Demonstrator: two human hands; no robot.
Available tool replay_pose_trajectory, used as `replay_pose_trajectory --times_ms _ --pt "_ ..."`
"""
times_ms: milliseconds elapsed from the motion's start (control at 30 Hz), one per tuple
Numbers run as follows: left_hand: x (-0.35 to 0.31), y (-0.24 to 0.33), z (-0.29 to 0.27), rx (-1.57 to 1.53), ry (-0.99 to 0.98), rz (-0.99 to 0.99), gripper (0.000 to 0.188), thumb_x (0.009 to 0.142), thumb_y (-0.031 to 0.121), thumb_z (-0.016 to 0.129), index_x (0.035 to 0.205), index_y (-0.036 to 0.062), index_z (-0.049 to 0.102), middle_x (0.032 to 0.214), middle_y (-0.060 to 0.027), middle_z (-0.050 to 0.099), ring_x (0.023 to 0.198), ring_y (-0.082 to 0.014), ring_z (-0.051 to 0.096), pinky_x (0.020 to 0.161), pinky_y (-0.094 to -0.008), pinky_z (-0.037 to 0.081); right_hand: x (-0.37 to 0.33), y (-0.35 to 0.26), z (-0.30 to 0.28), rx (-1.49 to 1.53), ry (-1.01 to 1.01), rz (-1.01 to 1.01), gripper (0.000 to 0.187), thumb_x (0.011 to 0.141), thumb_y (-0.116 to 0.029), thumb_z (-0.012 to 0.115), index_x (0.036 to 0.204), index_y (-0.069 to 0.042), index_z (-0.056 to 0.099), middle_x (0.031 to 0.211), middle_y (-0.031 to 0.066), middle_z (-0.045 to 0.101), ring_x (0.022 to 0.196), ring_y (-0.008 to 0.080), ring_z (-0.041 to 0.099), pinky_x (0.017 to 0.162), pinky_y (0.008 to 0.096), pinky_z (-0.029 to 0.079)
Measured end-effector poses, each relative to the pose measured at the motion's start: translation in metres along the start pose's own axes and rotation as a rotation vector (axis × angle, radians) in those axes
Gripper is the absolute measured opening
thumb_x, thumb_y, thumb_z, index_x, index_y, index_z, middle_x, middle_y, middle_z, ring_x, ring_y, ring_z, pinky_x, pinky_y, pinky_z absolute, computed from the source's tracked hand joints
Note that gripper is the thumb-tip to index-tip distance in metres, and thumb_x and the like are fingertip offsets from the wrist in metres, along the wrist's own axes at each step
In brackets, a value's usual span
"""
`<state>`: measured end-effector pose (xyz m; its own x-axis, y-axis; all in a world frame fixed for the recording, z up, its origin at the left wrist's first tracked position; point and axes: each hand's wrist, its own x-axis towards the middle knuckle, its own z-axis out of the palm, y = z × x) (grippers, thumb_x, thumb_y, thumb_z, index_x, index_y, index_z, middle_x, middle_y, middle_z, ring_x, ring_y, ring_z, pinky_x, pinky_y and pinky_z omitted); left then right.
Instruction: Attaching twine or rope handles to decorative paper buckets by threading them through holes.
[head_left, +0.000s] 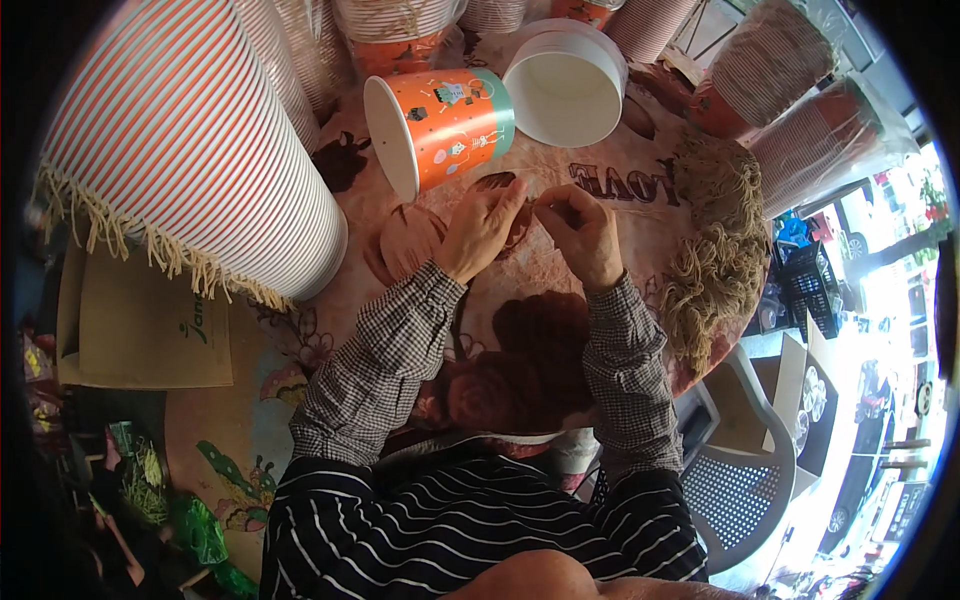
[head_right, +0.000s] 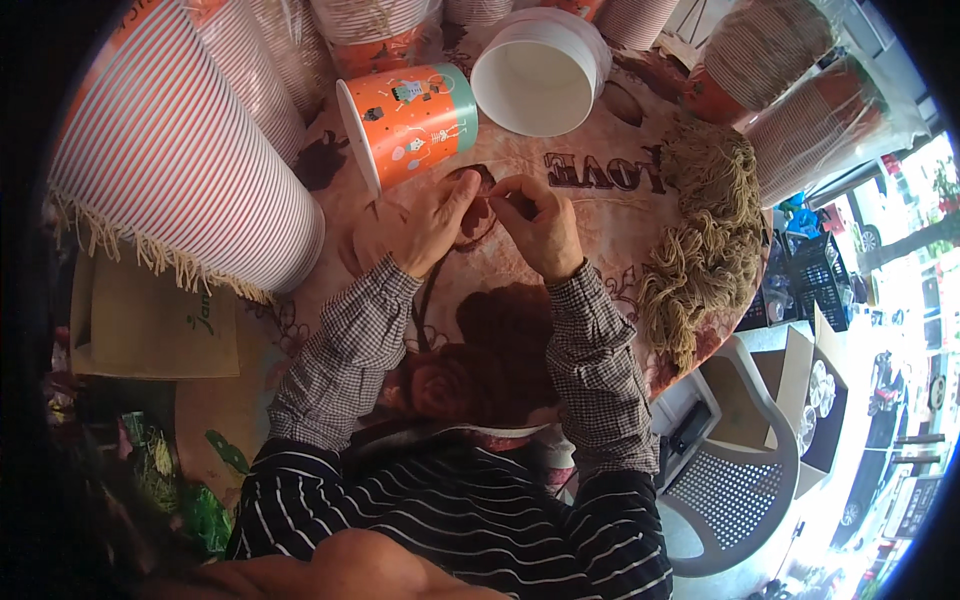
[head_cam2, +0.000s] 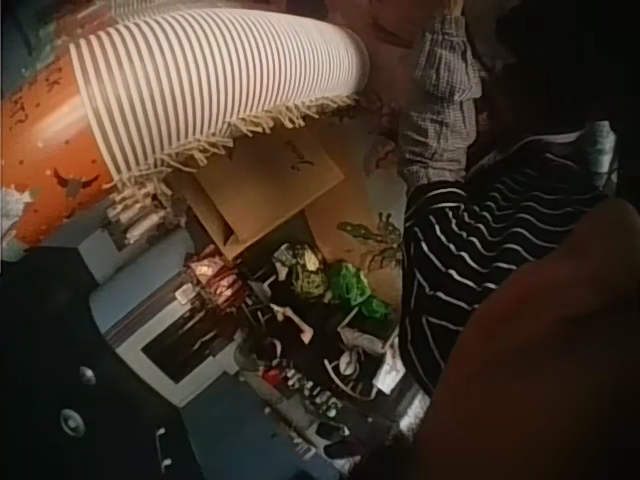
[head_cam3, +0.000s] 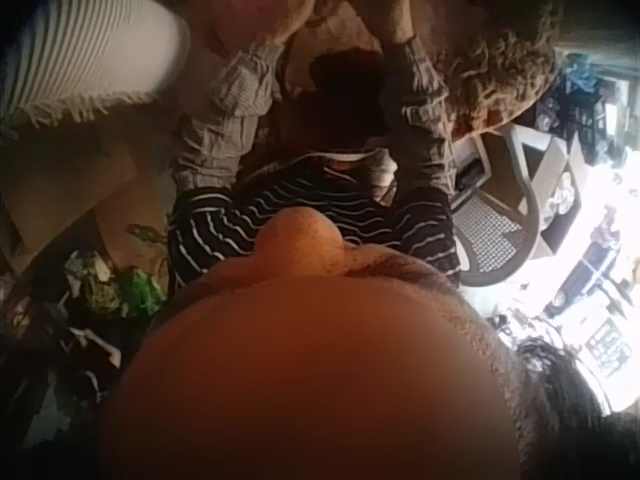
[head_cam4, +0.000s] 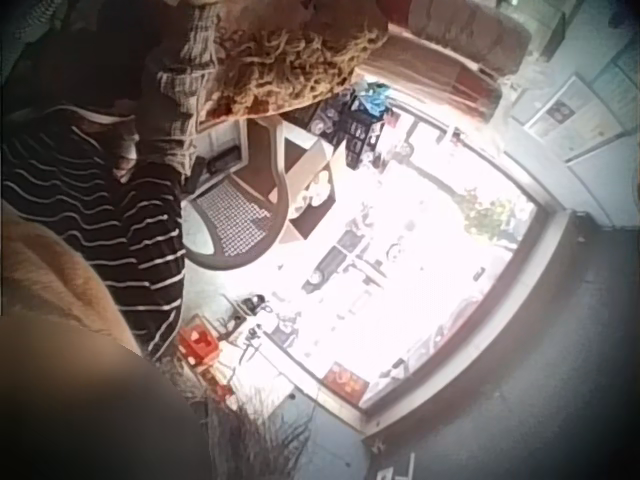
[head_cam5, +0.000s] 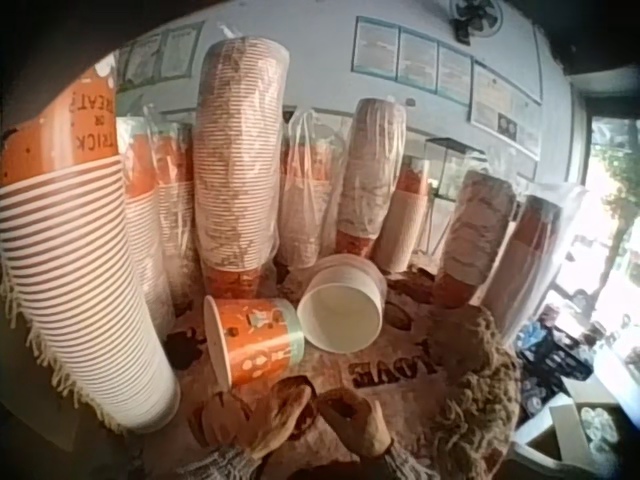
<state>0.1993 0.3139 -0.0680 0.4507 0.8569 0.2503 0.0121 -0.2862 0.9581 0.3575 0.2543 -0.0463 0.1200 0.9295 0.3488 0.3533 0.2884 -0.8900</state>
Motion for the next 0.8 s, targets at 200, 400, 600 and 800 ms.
replay_pose_trajectory --times_ms 200,400,600,800 --pt "0.000 0.002 0.004 0.114 0.079 0.176 0.024 0.095 0.018 0.055 0.084 -0.0036 0.056 0.070 -0.0121 0.057 0.064 -0.0208 0.054 0.061 -0.0342 0.044 0.000 -0.002 0.000 -0.088 -0.018 -0.048 0.010 0.085 -0.007 0.067 0.093 -0.002 0.063 0.071 -0.0011 0.059 0.060 0.0039 0.048 0.054 0.0207 0.040" --pt "-0.002 0.004 0.003 0.149 0.051 0.240 0.012 0.090 0.009 0.058 0.093 -0.0025 0.056 0.082 -0.0158 0.062 0.076 -0.0290 0.061 0.069 -0.0372 0.048 0.001 -0.006 -0.004 -0.118 -0.034 0.001 0.012 0.085 -0.010 0.067 0.093 -0.002 0.062 0.075 0.0024 0.062 0.065 0.0065 0.054 0.059 0.0223 0.045" --pt "-0.003 -0.004 0.003 0.301 0.057 0.391 0.016 0.085 0.001 0.058 0.099 -0.0025 0.050 0.088 -0.0182 0.060 0.084 -0.0377 0.058 0.073 -0.0425 0.047 -0.002 -0.005 -0.002 -0.254 0.001 -0.090 0.010 0.086 -0.009 0.067 0.092 -0.002 0.062 0.071 0.0007 0.060 0.065 0.0052 0.053 0.059 0.0224 0.045" --pt "-0.001 -0.003 0.002 0.459 0.097 0.473 0.025 0.078 -0.005 0.055 0.102 -0.0015 0.047 0.094 -0.0186 0.056 0.091 -0.0394 0.056 0.078 -0.0451 0.046 0.000 -0.006 -0.002 -0.276 -0.030 -0.054 0.012 0.086 -0.011 0.066 0.094 -0.002 0.063 0.073 0.0074 0.064 0.062 0.0116 0.059 0.058 0.0253 0.047"
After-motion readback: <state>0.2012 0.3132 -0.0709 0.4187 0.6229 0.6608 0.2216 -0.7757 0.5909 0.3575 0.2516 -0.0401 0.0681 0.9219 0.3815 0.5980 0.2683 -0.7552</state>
